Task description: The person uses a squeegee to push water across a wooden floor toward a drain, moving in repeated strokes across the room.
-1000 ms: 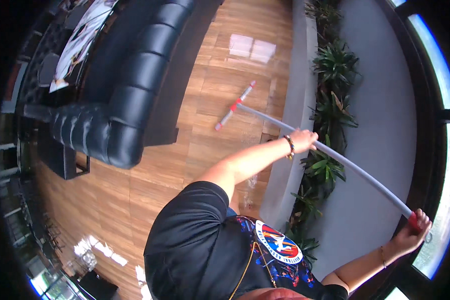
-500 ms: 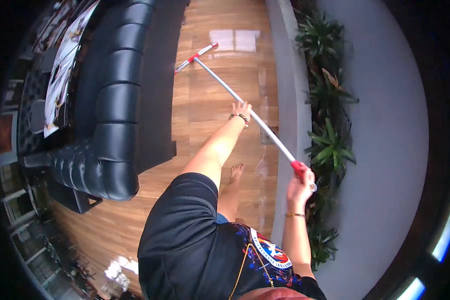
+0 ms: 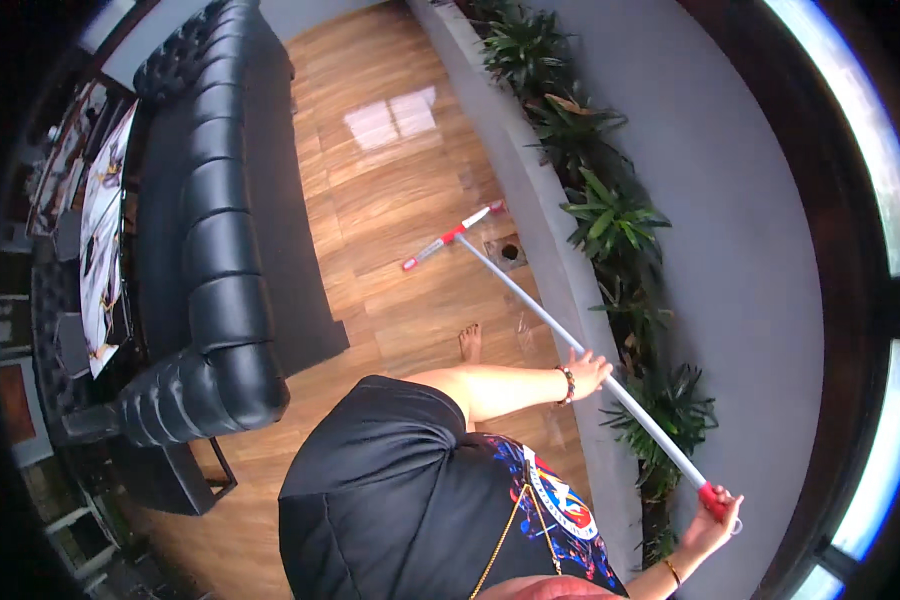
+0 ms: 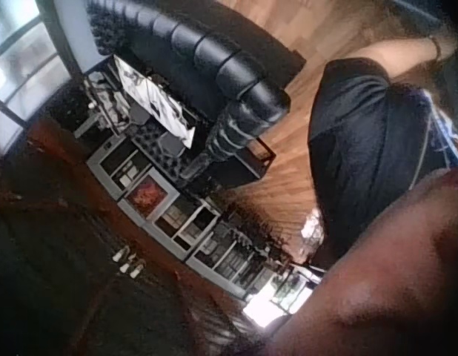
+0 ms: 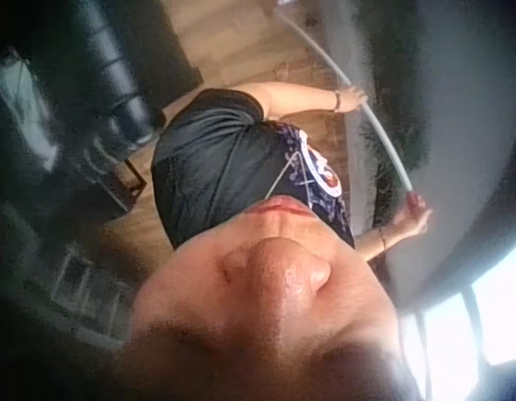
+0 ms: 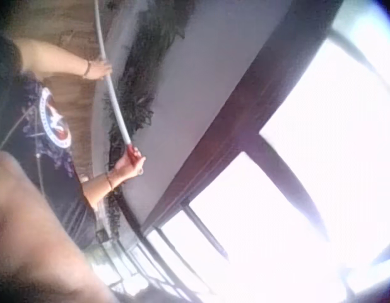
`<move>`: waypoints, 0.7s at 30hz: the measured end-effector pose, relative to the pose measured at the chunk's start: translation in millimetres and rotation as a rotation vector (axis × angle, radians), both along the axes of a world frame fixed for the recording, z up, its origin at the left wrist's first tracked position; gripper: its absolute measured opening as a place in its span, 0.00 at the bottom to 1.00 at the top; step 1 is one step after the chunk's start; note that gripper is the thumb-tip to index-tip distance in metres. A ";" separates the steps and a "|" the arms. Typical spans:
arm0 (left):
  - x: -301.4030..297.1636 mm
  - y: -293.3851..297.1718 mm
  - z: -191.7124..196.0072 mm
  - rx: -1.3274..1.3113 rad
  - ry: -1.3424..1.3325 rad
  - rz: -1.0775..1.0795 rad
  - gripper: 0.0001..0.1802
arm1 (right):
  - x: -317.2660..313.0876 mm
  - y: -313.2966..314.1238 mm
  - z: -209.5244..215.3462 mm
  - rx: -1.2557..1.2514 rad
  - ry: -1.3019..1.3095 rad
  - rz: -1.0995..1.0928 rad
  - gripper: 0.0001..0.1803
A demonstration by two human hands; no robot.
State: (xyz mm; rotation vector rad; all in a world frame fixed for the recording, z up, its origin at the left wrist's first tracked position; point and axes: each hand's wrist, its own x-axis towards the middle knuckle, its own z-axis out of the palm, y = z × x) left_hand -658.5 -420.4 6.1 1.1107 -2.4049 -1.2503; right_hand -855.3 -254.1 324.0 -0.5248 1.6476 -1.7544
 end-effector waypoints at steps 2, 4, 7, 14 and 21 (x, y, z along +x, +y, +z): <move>-9.6 9.5 3.9 -0.026 0.116 -0.069 0.17 | -1.7 21.4 21.4 -0.057 0.058 0.034 0.16; -8.8 14.6 1.6 -0.065 0.187 -0.104 0.15 | 2.4 33.7 24.8 -0.089 0.080 0.117 0.16; 11.3 7.5 -2.1 -0.086 0.232 -0.119 0.15 | 7.1 35.5 22.7 -0.119 0.124 0.292 0.15; 132.7 -64.7 -8.1 -0.242 0.106 0.007 0.13 | 65.3 -34.4 -32.3 -0.241 0.090 0.461 0.12; 393.1 -264.1 -118.9 -0.123 -0.183 0.527 0.08 | 288.4 -274.7 -179.2 -0.097 -0.155 0.547 0.08</move>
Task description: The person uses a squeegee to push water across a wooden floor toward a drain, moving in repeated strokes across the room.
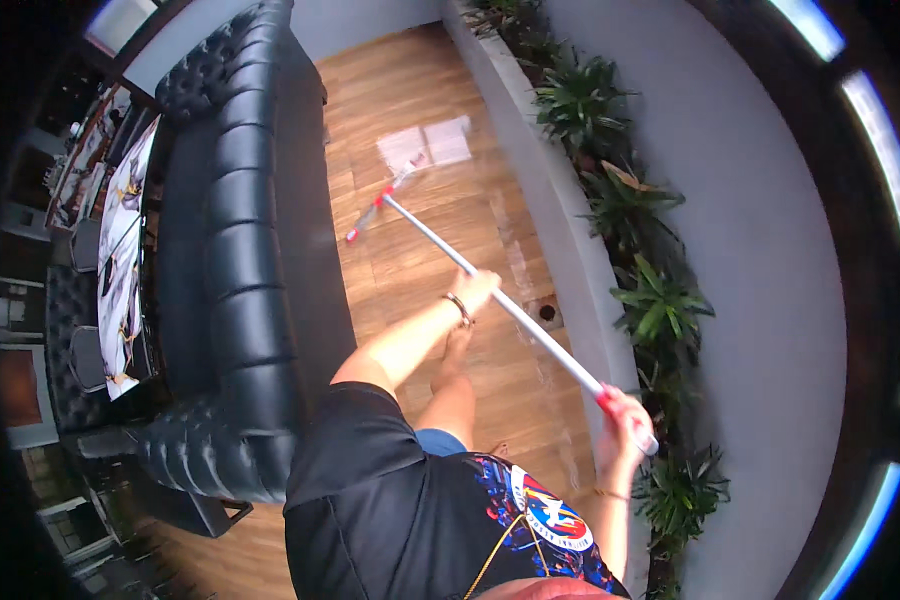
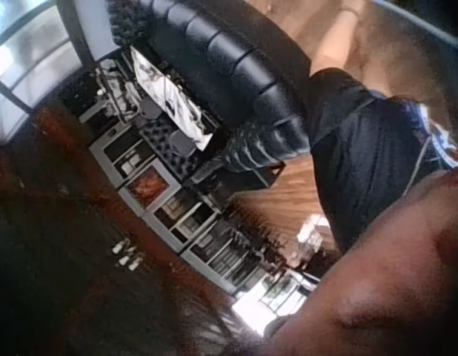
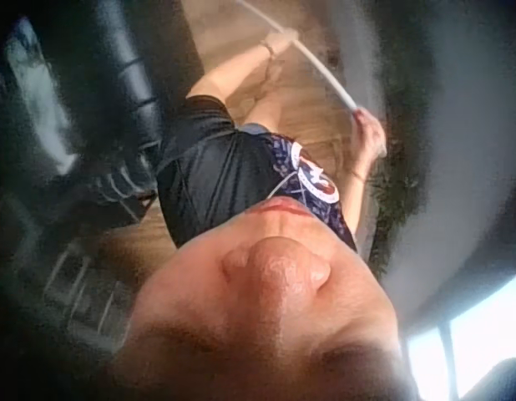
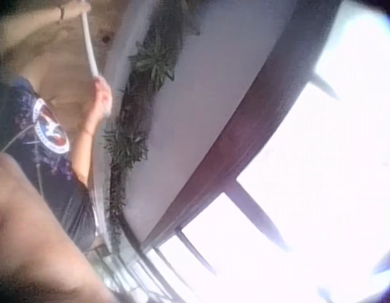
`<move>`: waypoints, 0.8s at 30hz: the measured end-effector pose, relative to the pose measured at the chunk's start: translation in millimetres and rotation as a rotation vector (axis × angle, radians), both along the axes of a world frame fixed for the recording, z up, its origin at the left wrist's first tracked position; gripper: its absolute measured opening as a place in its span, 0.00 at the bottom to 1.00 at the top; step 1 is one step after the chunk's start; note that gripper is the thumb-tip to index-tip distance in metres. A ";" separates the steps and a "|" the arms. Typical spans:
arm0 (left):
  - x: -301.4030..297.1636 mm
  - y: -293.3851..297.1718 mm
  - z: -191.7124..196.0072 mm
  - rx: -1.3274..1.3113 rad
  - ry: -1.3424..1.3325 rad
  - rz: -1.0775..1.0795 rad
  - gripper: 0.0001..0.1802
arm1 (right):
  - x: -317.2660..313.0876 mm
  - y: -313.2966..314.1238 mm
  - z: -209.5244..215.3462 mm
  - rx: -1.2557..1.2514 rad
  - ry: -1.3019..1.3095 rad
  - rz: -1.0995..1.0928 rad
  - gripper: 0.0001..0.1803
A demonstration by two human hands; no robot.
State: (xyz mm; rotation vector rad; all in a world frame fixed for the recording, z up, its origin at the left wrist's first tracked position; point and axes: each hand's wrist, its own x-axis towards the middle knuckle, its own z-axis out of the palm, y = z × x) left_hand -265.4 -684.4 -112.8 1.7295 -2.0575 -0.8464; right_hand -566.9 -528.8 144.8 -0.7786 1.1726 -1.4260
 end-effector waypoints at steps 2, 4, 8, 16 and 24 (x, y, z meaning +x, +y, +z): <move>80.0 -51.0 -31.0 0.034 -0.398 0.102 0.07 | 78.6 -63.5 -44.3 -0.050 0.001 0.072 0.07; 123.1 -103.6 -38.2 0.140 -0.423 0.166 0.15 | 128.4 -108.9 -87.5 -0.105 -0.020 0.120 0.05; 130.4 -140.0 -67.2 0.143 -0.385 0.150 0.13 | 136.3 -142.9 -81.2 0.090 0.013 -0.003 0.02; -128.9 -59.1 50.0 -0.071 0.498 -0.443 0.12 | -52.3 -42.9 139.2 0.015 0.240 -0.260 0.14; -40.4 -192.9 25.5 -0.306 0.278 -0.459 0.11 | 20.7 -125.2 50.6 0.067 0.210 -0.335 0.10</move>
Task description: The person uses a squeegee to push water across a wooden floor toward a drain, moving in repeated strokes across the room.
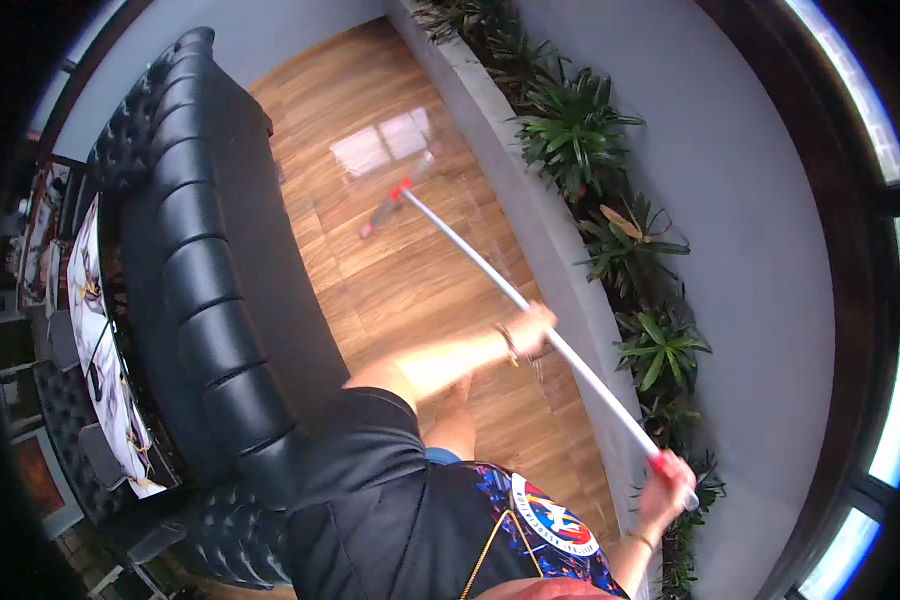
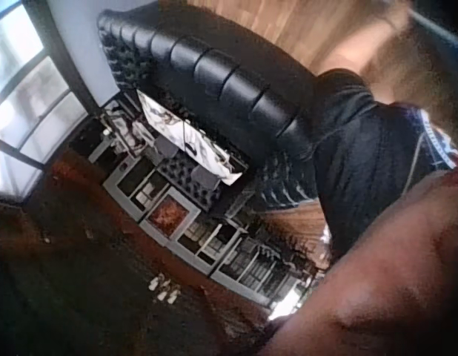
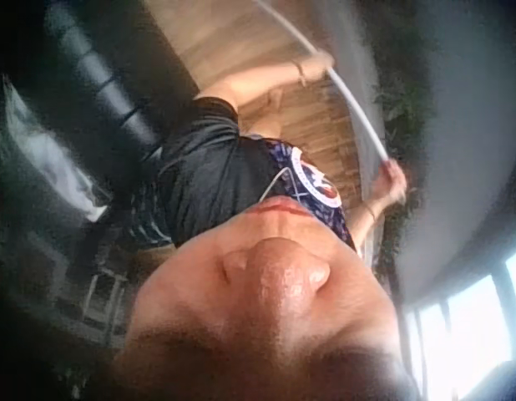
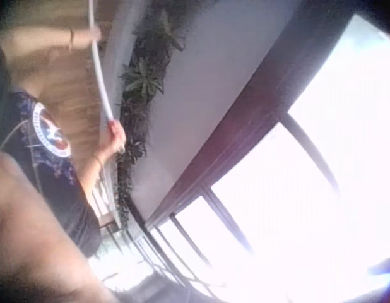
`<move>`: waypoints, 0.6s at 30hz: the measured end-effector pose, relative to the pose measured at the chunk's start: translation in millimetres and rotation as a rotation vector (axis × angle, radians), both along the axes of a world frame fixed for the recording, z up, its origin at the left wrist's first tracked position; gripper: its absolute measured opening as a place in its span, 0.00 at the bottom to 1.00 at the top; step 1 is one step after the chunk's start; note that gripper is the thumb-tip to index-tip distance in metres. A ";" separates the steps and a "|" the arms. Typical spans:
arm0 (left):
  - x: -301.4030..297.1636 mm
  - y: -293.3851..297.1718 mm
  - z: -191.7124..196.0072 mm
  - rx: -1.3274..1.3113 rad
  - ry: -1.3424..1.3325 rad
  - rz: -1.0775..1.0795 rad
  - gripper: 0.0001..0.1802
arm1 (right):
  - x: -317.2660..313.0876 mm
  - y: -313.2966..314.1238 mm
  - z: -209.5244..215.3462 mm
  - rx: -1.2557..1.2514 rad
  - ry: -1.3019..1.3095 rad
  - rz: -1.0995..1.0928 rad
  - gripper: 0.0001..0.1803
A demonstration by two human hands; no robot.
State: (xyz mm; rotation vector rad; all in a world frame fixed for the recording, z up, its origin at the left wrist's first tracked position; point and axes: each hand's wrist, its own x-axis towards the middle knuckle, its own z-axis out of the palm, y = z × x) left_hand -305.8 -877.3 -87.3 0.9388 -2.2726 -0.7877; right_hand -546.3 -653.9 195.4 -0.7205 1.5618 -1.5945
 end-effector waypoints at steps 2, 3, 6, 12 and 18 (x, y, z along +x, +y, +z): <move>75.2 -73.1 -52.9 0.875 0.444 0.425 0.13 | 63.3 -69.3 -76.4 -0.001 -0.079 0.010 0.08; 93.9 -102.1 -49.0 0.542 0.351 0.629 0.17 | 103.6 -103.3 -101.6 -0.053 -0.258 0.028 0.09; 168.7 -164.7 -67.8 0.361 -0.397 0.853 0.22 | 204.6 -186.1 -156.6 -0.003 -0.138 0.146 0.06; 137.7 -157.7 -83.7 0.473 -0.873 0.407 0.24 | 161.9 -150.2 -192.3 -0.113 -0.403 0.018 0.04; 42.7 -46.7 -91.3 0.515 -0.725 0.116 0.20 | 56.4 7.3 -153.6 -0.041 -0.333 -0.226 0.03</move>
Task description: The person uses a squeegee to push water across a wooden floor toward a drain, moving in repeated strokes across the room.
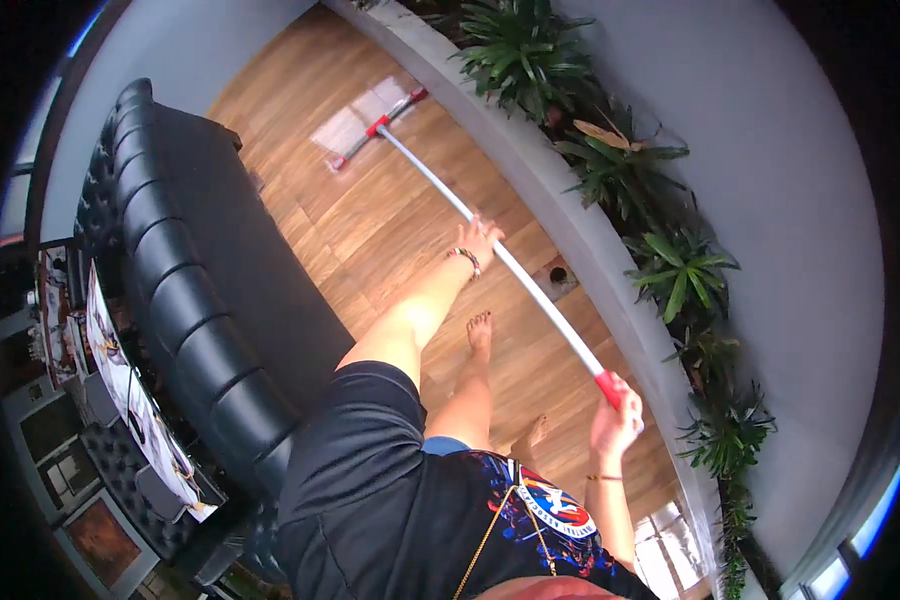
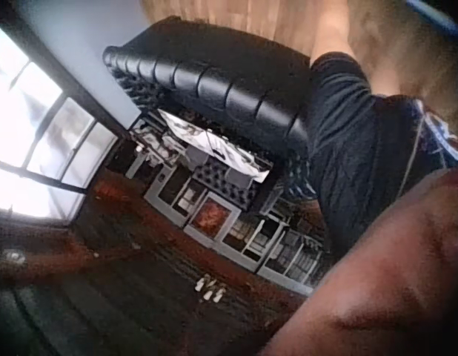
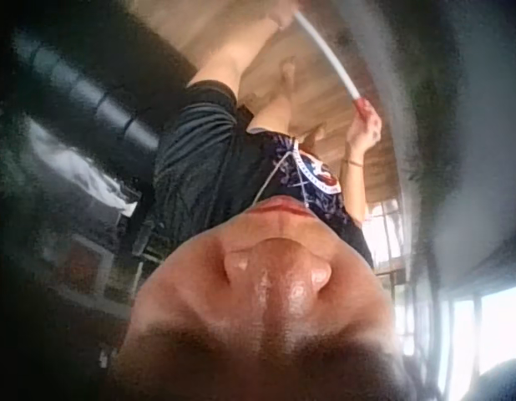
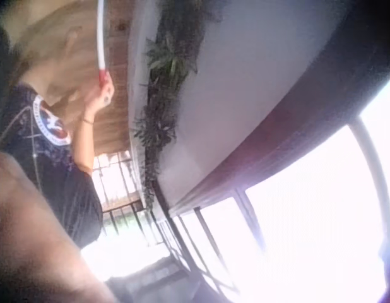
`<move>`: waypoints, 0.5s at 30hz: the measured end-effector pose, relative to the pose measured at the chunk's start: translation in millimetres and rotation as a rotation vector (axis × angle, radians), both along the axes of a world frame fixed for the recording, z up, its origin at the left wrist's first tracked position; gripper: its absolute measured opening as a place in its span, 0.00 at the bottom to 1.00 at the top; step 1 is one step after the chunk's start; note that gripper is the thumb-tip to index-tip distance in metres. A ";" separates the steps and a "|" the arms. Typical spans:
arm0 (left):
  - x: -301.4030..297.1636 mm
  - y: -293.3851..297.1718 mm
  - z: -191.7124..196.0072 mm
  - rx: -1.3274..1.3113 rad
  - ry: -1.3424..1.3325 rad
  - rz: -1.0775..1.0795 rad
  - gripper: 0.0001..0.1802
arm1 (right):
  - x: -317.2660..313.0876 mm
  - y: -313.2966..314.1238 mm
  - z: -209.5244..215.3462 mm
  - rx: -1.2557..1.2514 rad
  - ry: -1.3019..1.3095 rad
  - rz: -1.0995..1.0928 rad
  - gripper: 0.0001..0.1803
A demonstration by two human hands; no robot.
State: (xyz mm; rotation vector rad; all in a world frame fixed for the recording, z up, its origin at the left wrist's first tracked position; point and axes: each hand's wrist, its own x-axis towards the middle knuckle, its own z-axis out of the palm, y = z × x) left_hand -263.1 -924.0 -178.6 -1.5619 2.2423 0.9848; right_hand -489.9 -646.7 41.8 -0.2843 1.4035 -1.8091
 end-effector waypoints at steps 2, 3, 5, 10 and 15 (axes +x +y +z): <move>-23.4 51.3 4.0 -0.052 0.064 -0.064 0.19 | -26.6 48.4 28.5 0.028 0.042 -0.028 0.04; -44.6 74.2 24.2 0.005 0.096 -0.115 0.20 | -42.1 79.4 35.3 0.044 0.088 -0.049 0.06; -73.0 128.1 38.6 -0.033 0.172 -0.136 0.19 | -68.6 131.5 64.0 0.039 0.086 -0.059 0.07; -171.6 270.4 79.5 -0.143 0.283 -0.333 0.25 | -160.3 261.8 142.6 0.065 0.174 -0.061 0.08; -259.8 415.3 118.4 -0.035 0.421 -0.399 0.25 | -228.6 403.9 200.9 0.083 0.220 -0.122 0.09</move>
